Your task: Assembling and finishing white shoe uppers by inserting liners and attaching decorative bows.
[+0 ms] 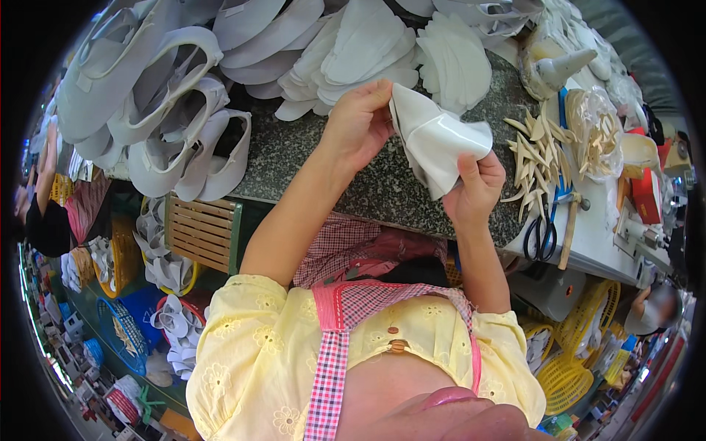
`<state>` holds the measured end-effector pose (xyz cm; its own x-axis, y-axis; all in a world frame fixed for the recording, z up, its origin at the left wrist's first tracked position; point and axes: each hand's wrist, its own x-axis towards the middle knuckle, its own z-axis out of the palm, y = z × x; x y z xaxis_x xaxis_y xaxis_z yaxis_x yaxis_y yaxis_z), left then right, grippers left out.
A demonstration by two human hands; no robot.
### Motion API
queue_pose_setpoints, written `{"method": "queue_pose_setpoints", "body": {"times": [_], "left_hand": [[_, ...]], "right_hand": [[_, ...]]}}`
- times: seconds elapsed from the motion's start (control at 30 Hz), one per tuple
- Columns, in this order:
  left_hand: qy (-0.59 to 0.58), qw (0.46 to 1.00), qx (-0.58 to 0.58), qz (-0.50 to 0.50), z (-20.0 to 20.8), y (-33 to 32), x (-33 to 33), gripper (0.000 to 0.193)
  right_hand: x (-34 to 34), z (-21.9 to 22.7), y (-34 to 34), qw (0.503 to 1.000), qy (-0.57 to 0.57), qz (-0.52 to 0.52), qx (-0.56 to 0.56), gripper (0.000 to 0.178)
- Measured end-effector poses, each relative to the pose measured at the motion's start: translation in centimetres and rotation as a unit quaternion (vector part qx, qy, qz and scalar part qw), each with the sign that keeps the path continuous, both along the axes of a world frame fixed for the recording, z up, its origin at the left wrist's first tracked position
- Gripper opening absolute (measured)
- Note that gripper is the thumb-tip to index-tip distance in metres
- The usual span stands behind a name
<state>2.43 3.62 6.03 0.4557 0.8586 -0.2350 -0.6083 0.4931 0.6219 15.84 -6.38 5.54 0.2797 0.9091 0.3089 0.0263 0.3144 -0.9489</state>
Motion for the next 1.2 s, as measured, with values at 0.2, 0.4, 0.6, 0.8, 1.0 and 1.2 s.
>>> {"method": "queue_pose_setpoints", "body": {"times": [0.2, 0.4, 0.6, 0.8, 1.0, 1.2], "left_hand": [[0.174, 0.960, 0.219, 0.019, -0.8, -1.8, 0.6, 0.028], [0.107, 0.967, 0.167, -0.160, -0.5, -0.2, -1.4, 0.053], [0.048, 0.934, 0.285, -0.211, 1.4, 0.2, 0.1, 0.023], [0.183, 0.919, 0.307, -0.167, -4.1, 1.5, 0.7, 0.013], [0.262, 0.866, 0.342, -0.253, -3.1, -0.7, -1.2, 0.034], [0.389, 0.673, 0.535, -0.330, -2.0, -0.9, -1.7, 0.030]], "right_hand": [[2.4, -1.8, 2.9, 0.991, 0.012, -0.042, 0.126, 0.023], [3.4, 0.4, 1.9, 0.942, 0.328, 0.000, 0.068, 0.025], [4.6, -0.3, 0.3, 0.979, -0.094, -0.077, 0.161, 0.030], [3.6, -4.2, -1.2, 0.952, 0.281, 0.111, -0.049, 0.048], [4.1, -4.5, -2.8, 0.980, -0.050, 0.126, -0.143, 0.051], [2.9, -3.8, -5.6, 0.854, -0.513, 0.083, -0.008, 0.035]]}}
